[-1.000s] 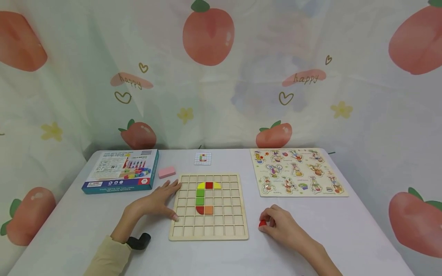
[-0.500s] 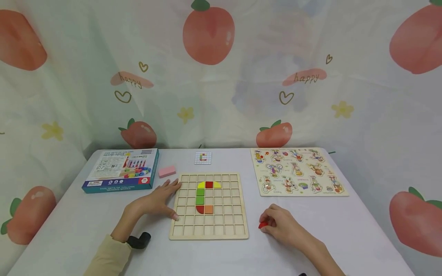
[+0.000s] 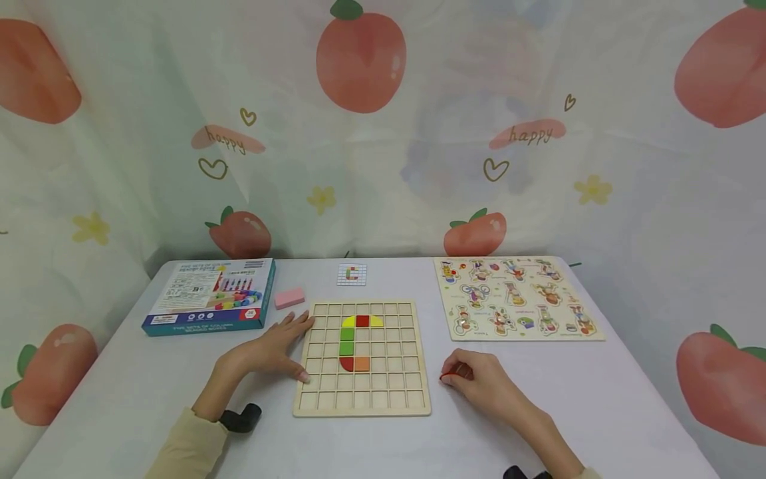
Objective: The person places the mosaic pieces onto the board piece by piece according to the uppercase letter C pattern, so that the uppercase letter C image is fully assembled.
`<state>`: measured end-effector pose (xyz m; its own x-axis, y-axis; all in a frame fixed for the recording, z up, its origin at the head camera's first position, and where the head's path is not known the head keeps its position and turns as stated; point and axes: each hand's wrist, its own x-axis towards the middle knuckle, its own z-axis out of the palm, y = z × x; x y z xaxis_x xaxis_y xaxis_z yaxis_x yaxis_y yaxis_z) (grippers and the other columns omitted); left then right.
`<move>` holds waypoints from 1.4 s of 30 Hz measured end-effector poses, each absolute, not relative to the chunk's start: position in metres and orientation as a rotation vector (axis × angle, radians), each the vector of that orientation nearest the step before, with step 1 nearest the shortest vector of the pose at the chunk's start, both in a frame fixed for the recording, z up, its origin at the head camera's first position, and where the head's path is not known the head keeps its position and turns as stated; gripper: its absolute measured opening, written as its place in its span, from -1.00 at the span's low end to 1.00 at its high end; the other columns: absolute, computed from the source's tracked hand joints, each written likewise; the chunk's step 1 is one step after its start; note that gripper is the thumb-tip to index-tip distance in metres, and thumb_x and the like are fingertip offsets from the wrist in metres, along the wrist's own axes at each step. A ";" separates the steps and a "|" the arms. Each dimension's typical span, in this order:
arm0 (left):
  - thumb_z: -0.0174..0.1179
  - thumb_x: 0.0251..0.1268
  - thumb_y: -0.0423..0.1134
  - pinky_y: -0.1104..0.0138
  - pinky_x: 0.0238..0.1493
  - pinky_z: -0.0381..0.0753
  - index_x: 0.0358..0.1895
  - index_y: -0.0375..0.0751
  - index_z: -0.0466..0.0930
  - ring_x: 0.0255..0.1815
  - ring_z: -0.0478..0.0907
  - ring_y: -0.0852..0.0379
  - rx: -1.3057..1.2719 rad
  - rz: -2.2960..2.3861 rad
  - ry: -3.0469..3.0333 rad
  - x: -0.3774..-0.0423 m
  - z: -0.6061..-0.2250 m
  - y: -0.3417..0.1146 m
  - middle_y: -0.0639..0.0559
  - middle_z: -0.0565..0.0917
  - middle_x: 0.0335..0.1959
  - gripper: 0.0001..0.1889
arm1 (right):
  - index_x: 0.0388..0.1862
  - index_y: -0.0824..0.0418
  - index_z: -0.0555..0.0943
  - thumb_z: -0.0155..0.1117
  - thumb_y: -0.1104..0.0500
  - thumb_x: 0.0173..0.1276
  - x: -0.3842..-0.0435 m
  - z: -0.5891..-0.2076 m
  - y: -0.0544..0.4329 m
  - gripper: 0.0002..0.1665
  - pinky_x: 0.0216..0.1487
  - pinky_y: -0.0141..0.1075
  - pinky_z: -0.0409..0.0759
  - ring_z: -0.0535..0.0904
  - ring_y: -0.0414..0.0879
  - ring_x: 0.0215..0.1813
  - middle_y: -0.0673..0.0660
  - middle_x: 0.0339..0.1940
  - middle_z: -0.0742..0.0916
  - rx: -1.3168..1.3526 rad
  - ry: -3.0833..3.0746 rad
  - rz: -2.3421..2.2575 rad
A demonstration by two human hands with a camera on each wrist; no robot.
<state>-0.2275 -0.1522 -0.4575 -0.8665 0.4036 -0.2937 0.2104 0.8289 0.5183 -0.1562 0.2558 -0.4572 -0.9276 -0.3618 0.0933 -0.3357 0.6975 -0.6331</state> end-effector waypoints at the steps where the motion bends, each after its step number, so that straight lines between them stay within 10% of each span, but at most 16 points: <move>1: 0.61 -0.06 0.08 -0.20 0.66 -0.19 0.66 -0.05 0.10 0.74 -0.25 -0.21 0.460 0.678 2.616 -0.227 -0.458 -0.152 -0.04 0.01 0.72 0.19 | -0.26 0.06 0.69 0.48 0.28 0.30 -0.157 -0.457 0.254 -0.85 -0.29 -0.43 0.63 0.59 -0.38 -0.34 -0.16 -0.35 0.76 -0.569 2.863 -1.077; 15: 0.60 -0.06 0.09 -0.20 0.66 -0.21 0.66 -0.06 0.11 0.73 -0.26 -0.22 0.469 0.701 2.610 -0.226 -0.458 -0.155 -0.05 0.01 0.72 0.18 | -0.10 0.26 0.69 0.40 0.40 0.33 -0.173 -0.456 0.229 -0.82 -0.29 -0.37 0.73 0.73 -0.18 -0.33 0.12 -0.19 0.80 -0.603 2.720 -1.324; 42: 0.61 -0.05 0.10 -0.16 0.68 -0.23 0.66 -0.09 0.09 0.74 -0.26 -0.20 0.477 0.686 2.608 -0.227 -0.455 -0.154 -0.04 0.00 0.72 0.20 | 0.02 0.25 0.68 0.44 0.26 0.36 -0.194 -0.451 0.188 -0.73 -0.14 -0.42 0.72 0.69 -0.21 -0.24 0.03 -0.22 0.78 -0.664 2.669 -1.287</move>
